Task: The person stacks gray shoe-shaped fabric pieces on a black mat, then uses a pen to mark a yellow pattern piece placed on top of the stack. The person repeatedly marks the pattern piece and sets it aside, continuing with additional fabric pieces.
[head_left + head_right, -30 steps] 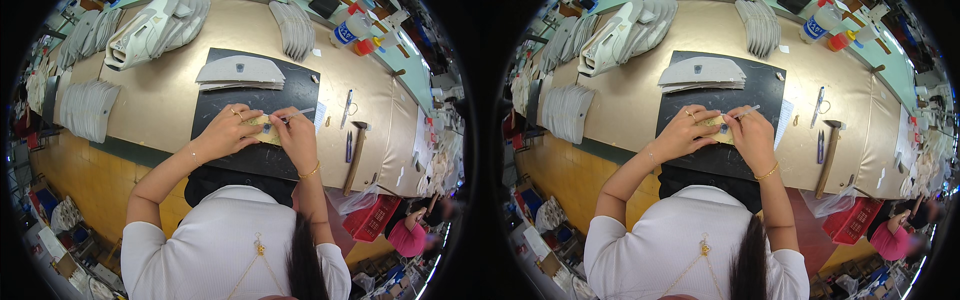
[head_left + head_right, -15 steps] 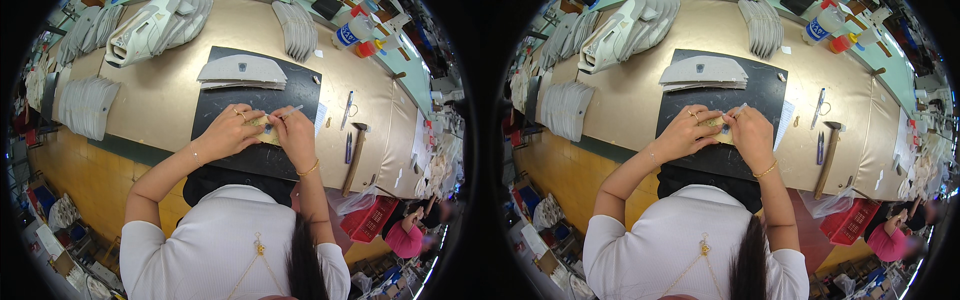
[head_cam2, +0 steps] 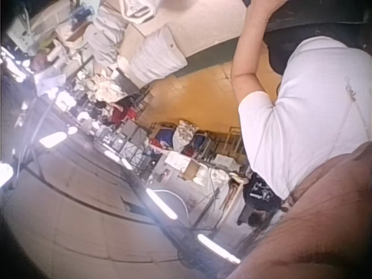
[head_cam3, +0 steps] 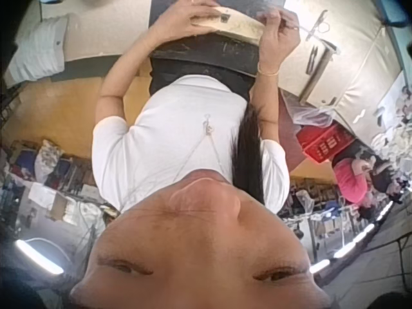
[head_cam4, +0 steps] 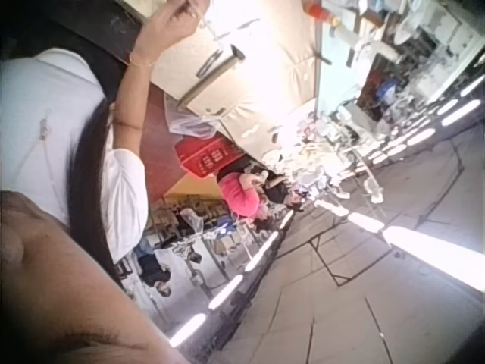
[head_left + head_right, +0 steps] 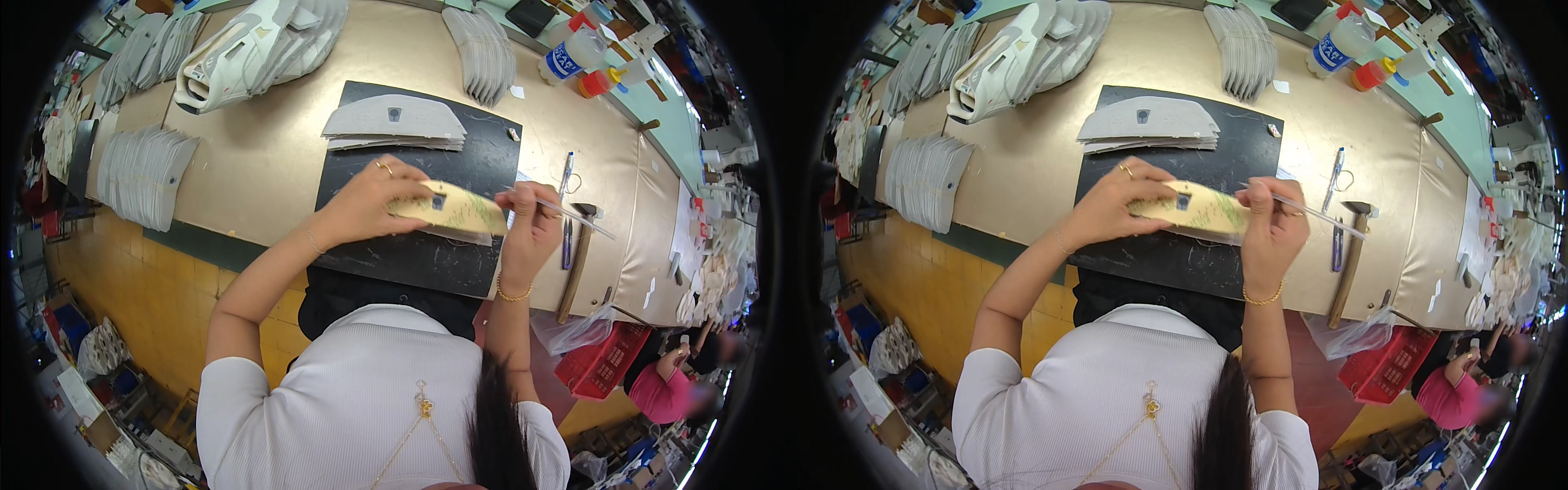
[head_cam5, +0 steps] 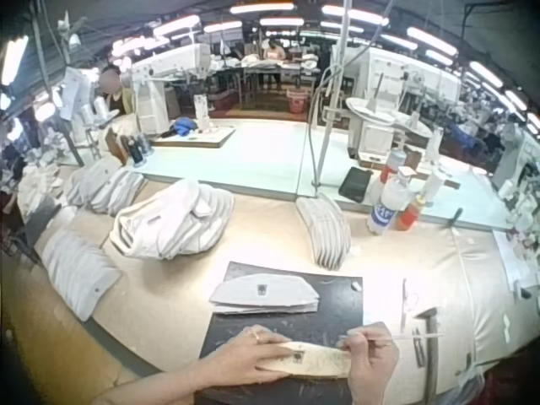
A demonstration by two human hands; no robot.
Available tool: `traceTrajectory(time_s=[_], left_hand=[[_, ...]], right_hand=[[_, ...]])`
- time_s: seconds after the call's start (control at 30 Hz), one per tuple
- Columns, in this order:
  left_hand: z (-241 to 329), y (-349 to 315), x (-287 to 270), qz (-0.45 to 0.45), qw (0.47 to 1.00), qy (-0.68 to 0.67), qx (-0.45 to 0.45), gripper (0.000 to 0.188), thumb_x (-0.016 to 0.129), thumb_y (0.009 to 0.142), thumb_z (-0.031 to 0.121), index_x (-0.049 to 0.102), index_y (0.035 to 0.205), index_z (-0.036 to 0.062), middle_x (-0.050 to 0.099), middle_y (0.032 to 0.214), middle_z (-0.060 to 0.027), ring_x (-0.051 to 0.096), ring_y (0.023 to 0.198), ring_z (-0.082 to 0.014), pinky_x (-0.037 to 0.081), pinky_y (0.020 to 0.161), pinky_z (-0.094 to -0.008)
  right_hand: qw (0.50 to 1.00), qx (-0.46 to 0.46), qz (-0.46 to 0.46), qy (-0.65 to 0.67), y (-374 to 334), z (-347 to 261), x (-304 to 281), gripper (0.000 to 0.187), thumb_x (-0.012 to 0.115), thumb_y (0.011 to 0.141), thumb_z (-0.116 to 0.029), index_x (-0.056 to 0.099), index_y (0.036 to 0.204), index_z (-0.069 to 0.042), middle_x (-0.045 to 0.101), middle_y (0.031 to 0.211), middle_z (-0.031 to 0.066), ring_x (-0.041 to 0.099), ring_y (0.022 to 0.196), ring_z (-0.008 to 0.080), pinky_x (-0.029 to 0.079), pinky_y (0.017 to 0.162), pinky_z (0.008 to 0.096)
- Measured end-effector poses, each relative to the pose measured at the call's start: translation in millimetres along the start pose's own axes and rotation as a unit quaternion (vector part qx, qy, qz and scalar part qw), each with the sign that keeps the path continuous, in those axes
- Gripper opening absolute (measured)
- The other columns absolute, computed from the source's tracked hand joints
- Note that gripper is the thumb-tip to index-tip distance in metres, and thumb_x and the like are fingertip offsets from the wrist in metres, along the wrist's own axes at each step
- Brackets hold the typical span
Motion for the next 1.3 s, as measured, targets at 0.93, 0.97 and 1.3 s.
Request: traceTrajectory(time_s=[0.93,0.97,1.3], left_hand=[[9.1,-14.1,17.2,0.008,0.993,0.099,0.062,0.04,0.084,0.078,0.03,0.077,0.114,0.0147,0.064,0.136,-0.0005,0.055,0.119,-0.0276,0.046,0.105,-0.0398],[8.2,-14.6,16.8,0.008,0.994,0.095,0.059,0.04,0.084,0.078,0.03,0.077,0.115,0.0145,0.064,0.136,-0.0007,0.055,0.119,-0.0275,0.046,0.105,-0.0397],[8.3,-15.2,17.4,0.002,0.994,0.087,0.069,0.04,0.083,0.078,0.028,0.077,0.115,0.0125,0.064,0.136,-0.0026,0.054,0.119,-0.0277,0.045,0.105,-0.0395]], right_hand=[[0.998,0.044,-0.054,0.005,-11.7,6.4,4.6,0.021,0.059,0.105,-0.016,0.065,0.11,0.003,0.065,0.092,0.0062,0.066,0.084,0.0123,0.052,0.075,0.0236],[0.997,0.045,-0.068,-0.009,-11.9,8.6,6.3,0.021,0.059,0.105,-0.017,0.065,0.109,0.004,0.065,0.092,0.0067,0.066,0.084,0.0127,0.051,0.075,0.024],[0.978,0.062,-0.147,-0.135,-12.9,28.4,30.1,0.024,0.065,0.101,-0.021,0.069,0.097,0.002,0.069,0.084,0.0114,0.067,0.073,0.017,0.051,0.067,0.0281]])
Point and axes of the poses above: each hand's wrist, its own y-axis towards the middle knuckle, its own x-axis out of the palm, z = x × y, the point moved 9 cm from there along y, towards the middle knuckle
